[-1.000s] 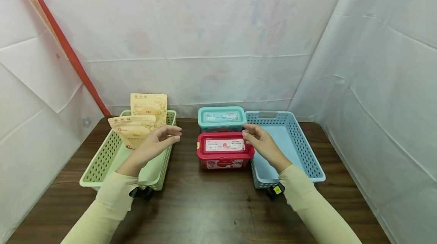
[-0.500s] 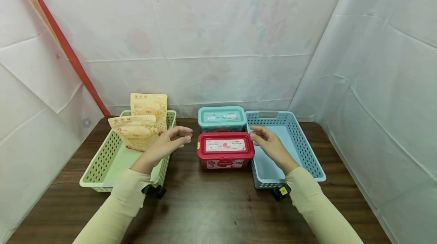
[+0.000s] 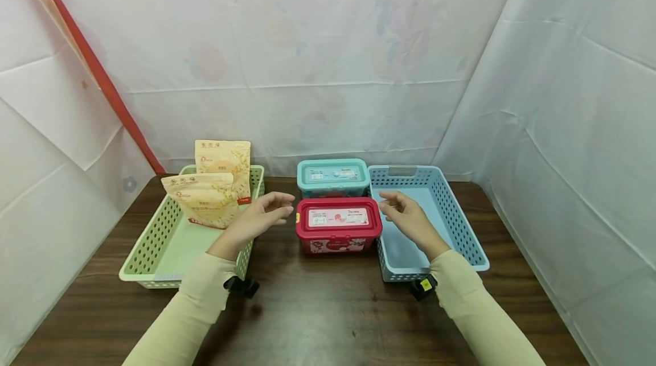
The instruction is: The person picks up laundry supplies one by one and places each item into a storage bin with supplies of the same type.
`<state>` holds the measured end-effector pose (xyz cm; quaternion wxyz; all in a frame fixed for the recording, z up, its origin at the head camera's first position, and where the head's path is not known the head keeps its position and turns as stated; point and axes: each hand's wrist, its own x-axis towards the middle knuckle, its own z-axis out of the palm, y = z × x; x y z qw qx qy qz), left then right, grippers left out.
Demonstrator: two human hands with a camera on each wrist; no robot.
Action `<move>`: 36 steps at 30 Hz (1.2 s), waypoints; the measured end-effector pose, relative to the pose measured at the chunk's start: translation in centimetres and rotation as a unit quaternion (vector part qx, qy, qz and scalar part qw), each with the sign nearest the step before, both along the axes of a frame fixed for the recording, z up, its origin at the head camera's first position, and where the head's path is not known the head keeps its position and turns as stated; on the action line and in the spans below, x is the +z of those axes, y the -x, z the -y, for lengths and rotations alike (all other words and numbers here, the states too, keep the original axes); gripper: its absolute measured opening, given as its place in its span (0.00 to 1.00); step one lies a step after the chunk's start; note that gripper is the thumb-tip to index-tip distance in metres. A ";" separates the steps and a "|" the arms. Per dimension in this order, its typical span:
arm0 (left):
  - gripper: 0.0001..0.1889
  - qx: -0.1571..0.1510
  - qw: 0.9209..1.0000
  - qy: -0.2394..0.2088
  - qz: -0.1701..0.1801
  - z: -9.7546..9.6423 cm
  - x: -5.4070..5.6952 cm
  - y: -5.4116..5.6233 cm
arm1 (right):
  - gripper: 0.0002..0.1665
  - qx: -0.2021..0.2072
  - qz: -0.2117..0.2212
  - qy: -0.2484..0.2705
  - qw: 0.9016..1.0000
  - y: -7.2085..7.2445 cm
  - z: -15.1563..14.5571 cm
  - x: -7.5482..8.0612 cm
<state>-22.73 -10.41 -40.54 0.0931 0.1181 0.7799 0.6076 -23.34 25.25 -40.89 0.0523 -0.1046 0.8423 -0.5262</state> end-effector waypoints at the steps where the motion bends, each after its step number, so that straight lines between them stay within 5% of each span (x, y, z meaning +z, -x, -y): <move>1: 0.20 0.001 1.000 0.000 0.004 -0.1 -0.1 0.0 | 0.30 0.000 0.001 -0.005 1.000 0.0 0.0 0.0; 19: 0.26 0.009 0.999 0.025 0.019 -1.4 -0.9 0.0 | 0.31 -0.002 0.015 -0.068 0.998 0.3 0.6 -0.7; 36: 0.29 0.023 0.994 0.103 0.001 -2.1 -0.5 0.1 | 0.32 0.004 0.026 -0.109 0.994 0.8 0.6 -0.1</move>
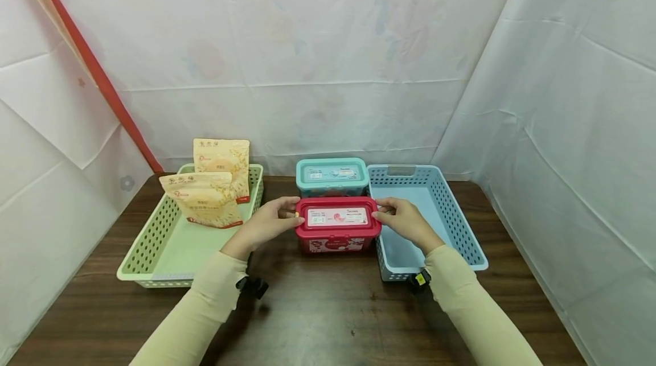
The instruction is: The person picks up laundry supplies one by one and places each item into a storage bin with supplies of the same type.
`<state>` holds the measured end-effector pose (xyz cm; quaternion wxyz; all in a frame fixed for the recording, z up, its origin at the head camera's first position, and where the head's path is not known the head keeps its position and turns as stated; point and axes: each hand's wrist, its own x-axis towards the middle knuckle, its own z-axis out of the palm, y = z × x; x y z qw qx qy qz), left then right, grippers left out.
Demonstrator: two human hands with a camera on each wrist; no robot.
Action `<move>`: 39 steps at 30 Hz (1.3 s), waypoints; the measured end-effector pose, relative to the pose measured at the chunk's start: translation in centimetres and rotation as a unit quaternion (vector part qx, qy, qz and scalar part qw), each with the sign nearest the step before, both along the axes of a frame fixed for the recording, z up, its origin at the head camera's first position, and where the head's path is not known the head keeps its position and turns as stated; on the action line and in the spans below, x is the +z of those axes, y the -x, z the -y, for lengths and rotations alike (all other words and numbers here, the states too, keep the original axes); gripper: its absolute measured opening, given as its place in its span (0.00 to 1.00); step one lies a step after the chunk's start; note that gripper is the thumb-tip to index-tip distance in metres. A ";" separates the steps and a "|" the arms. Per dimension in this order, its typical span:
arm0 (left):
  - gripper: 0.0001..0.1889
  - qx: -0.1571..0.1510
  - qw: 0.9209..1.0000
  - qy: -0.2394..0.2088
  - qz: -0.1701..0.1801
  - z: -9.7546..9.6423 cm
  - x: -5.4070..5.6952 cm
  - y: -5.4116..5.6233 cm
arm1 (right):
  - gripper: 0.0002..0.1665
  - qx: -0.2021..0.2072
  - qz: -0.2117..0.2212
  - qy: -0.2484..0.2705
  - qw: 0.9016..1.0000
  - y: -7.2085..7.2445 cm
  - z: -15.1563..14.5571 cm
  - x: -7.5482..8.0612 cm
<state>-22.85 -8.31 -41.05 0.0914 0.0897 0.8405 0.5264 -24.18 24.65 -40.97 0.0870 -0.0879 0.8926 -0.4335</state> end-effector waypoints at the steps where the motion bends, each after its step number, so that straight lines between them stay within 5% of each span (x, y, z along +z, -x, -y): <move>1: 0.29 0.000 1.000 0.002 0.000 0.0 0.0 0.0 | 0.32 -0.001 0.000 -0.003 1.000 0.0 0.0 0.0; 13: 0.28 -0.007 1.000 0.018 -0.001 -0.2 0.3 0.2 | 0.27 0.005 -0.024 -0.053 0.998 0.1 0.4 0.8; 39: 0.29 -0.008 1.000 0.026 0.003 -0.2 0.5 0.1 | 0.27 0.024 0.018 -0.050 0.998 0.7 0.2 1.6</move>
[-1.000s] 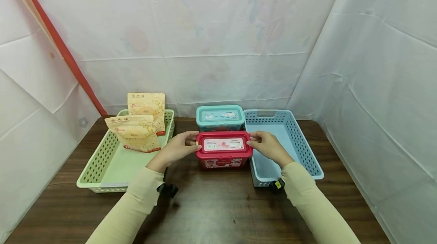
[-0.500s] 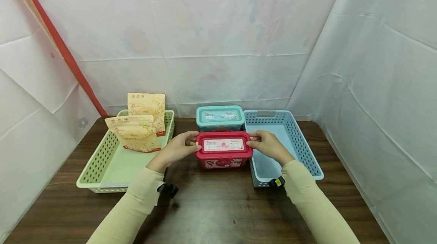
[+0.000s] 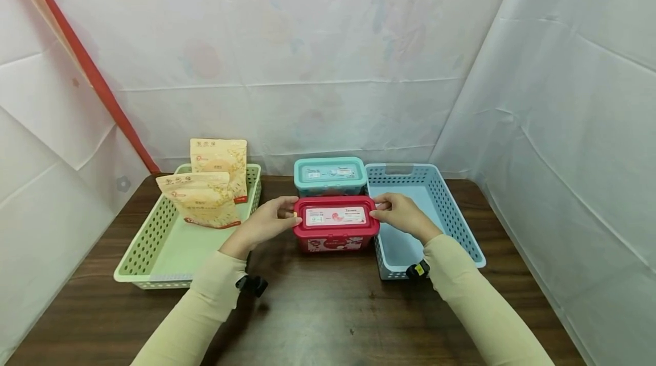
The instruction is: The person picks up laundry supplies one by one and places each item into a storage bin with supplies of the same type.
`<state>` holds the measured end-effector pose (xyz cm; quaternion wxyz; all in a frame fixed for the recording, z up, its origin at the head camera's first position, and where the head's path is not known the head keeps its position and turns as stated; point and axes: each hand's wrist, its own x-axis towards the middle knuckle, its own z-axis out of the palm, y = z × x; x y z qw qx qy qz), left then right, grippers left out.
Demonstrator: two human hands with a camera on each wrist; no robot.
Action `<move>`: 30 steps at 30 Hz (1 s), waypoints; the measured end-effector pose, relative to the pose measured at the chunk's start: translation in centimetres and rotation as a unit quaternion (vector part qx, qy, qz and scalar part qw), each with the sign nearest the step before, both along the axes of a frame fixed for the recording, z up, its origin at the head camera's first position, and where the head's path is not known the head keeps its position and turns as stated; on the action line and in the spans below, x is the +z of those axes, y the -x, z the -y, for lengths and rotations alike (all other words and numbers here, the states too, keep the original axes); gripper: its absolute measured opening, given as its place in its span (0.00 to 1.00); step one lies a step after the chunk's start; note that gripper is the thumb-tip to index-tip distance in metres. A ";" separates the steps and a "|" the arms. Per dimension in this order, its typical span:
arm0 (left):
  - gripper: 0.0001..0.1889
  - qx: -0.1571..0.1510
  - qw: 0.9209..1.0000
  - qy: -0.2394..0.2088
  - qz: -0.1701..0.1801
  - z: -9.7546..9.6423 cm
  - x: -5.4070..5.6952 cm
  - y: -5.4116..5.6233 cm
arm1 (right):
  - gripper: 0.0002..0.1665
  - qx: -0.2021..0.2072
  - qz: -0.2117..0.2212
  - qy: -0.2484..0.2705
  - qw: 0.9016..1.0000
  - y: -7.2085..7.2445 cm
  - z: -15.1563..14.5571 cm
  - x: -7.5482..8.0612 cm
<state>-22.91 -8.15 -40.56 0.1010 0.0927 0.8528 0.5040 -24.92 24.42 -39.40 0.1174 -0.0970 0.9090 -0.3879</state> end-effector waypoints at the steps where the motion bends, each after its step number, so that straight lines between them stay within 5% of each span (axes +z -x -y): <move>1: 0.29 0.000 1.000 -0.001 0.001 0.0 0.0 0.0 | 0.27 0.000 0.002 0.000 1.000 0.0 0.0 0.0; 30: 0.29 -0.015 1.000 -0.005 -0.010 0.7 0.0 -0.2 | 0.30 0.022 0.041 0.028 0.999 0.2 0.2 0.3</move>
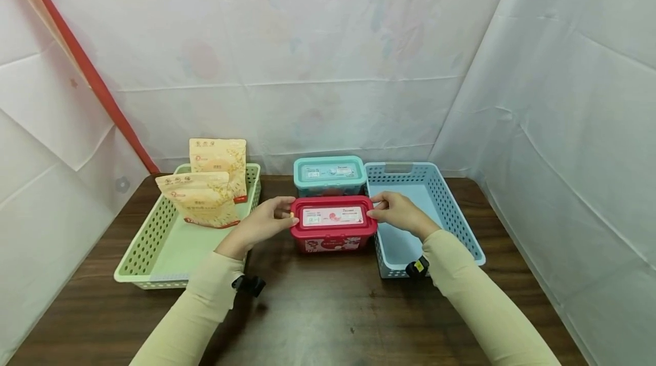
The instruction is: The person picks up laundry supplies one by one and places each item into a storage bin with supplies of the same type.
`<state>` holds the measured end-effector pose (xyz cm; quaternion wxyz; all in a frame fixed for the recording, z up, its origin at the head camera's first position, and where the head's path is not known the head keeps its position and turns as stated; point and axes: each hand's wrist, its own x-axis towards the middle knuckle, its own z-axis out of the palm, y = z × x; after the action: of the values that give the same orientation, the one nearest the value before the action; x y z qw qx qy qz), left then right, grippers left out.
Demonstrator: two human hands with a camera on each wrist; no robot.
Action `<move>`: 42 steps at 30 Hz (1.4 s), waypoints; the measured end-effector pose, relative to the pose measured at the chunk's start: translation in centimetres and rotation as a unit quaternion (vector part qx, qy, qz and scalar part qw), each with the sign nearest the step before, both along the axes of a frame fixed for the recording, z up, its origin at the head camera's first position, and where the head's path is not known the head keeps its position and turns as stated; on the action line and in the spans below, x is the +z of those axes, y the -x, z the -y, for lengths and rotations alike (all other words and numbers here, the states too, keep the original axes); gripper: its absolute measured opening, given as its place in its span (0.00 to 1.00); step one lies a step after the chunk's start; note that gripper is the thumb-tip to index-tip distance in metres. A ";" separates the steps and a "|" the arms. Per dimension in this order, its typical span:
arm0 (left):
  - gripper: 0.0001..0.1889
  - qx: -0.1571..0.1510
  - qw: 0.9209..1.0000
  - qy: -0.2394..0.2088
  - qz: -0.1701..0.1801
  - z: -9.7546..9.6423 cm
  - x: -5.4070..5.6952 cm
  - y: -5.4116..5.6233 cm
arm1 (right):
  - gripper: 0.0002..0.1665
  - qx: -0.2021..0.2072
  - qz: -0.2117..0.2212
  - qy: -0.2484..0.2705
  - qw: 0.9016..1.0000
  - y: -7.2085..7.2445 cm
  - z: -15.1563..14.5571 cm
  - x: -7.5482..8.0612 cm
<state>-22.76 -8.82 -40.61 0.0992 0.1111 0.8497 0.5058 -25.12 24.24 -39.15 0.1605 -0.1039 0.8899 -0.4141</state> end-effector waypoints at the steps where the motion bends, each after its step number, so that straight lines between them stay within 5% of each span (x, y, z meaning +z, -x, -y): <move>1: 0.29 -0.001 1.000 0.000 -0.002 0.1 0.0 0.0 | 0.29 0.001 -0.001 0.000 1.000 0.0 0.1 0.0; 26: 0.29 -0.013 1.000 -0.018 0.017 3.0 0.1 -0.9 | 0.28 0.034 0.059 0.073 0.995 0.2 2.4 0.1; 42: 0.30 -0.005 0.999 -0.030 0.035 4.0 -0.1 -1.4 | 0.26 0.063 0.078 0.074 0.992 0.0 3.2 -0.3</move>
<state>-21.34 -12.81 -40.71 0.1278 0.1002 0.8296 0.5342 -25.10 21.07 -39.49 0.2465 -0.1385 0.8333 -0.4750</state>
